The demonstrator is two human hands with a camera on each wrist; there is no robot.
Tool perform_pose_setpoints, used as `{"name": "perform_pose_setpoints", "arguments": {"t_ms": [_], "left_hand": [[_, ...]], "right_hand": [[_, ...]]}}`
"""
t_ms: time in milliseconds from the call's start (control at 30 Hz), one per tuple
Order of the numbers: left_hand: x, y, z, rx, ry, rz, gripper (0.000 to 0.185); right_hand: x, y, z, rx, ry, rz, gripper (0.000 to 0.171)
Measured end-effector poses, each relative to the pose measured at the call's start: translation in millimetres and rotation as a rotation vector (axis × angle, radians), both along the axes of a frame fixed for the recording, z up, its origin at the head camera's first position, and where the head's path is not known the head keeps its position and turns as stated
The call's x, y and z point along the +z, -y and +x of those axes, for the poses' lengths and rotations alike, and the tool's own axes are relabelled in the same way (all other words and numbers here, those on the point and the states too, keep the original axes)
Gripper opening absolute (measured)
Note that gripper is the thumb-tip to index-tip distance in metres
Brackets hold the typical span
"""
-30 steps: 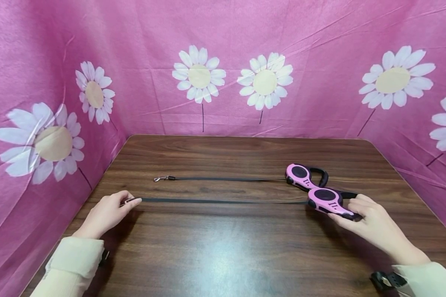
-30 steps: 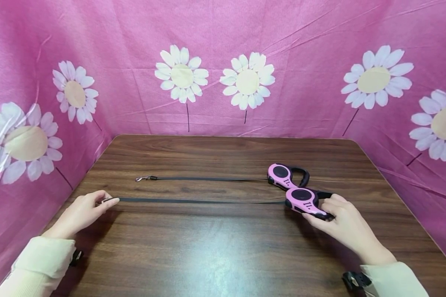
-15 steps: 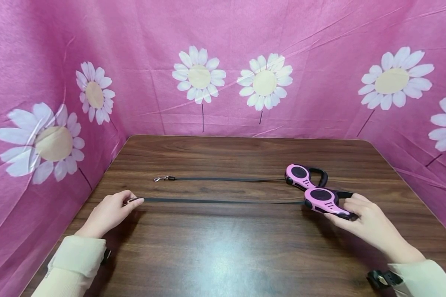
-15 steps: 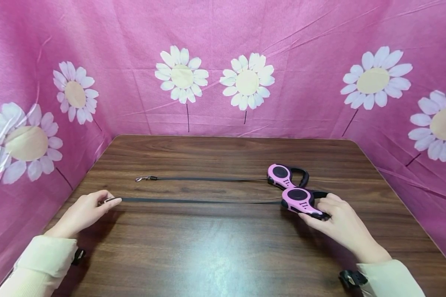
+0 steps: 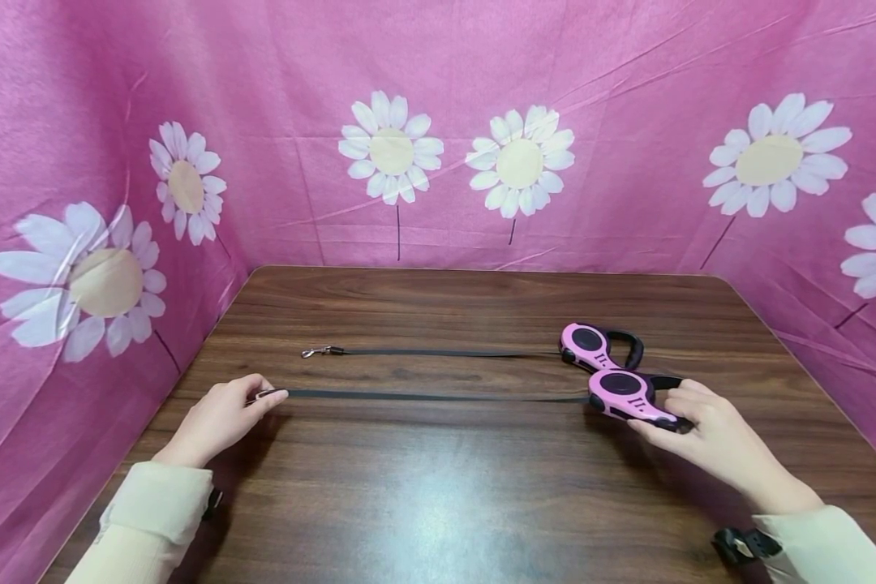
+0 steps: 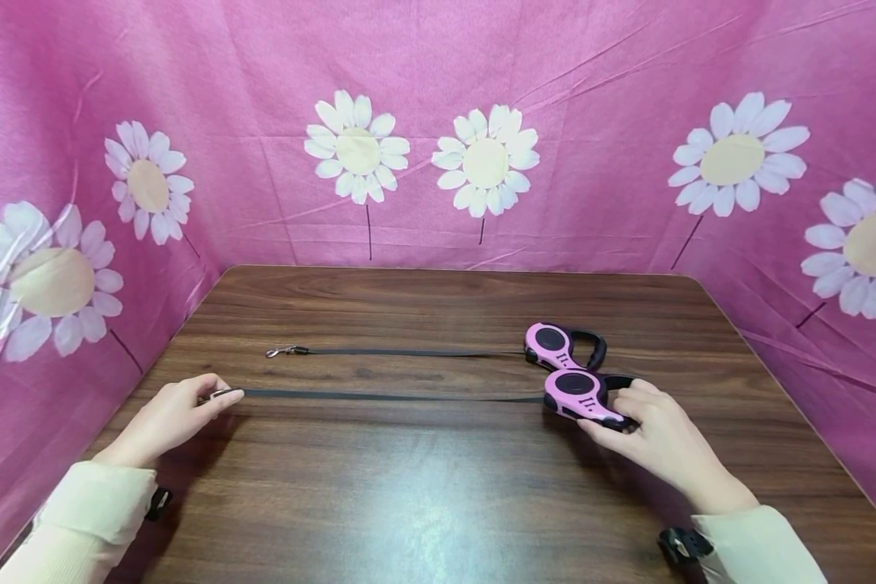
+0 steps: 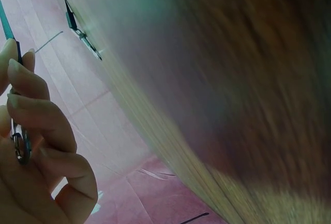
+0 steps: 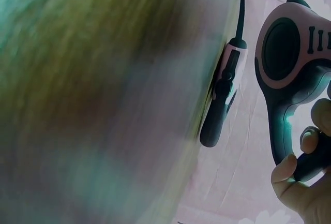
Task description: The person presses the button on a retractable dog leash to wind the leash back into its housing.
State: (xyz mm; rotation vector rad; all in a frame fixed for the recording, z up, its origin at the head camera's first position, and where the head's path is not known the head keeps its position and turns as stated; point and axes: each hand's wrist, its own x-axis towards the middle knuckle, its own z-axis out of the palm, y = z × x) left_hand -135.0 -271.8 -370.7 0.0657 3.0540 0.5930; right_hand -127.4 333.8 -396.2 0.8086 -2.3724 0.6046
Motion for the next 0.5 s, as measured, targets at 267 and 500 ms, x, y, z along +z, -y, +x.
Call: {"name": "perform_pose_setpoints", "arguments": {"t_ms": [267,500], "left_hand": [[-0.4,-3.1,0.8,-0.008,0.000,0.002,0.031],[-1.8,-5.4,0.1,-0.018,0.012,0.013,0.030]], "right_hand": [[1.8,3.4,-2.0,0.011,0.006,0.026,0.034],[-0.9,4.0,-4.3,0.048,0.003,0.004,0.034]]}}
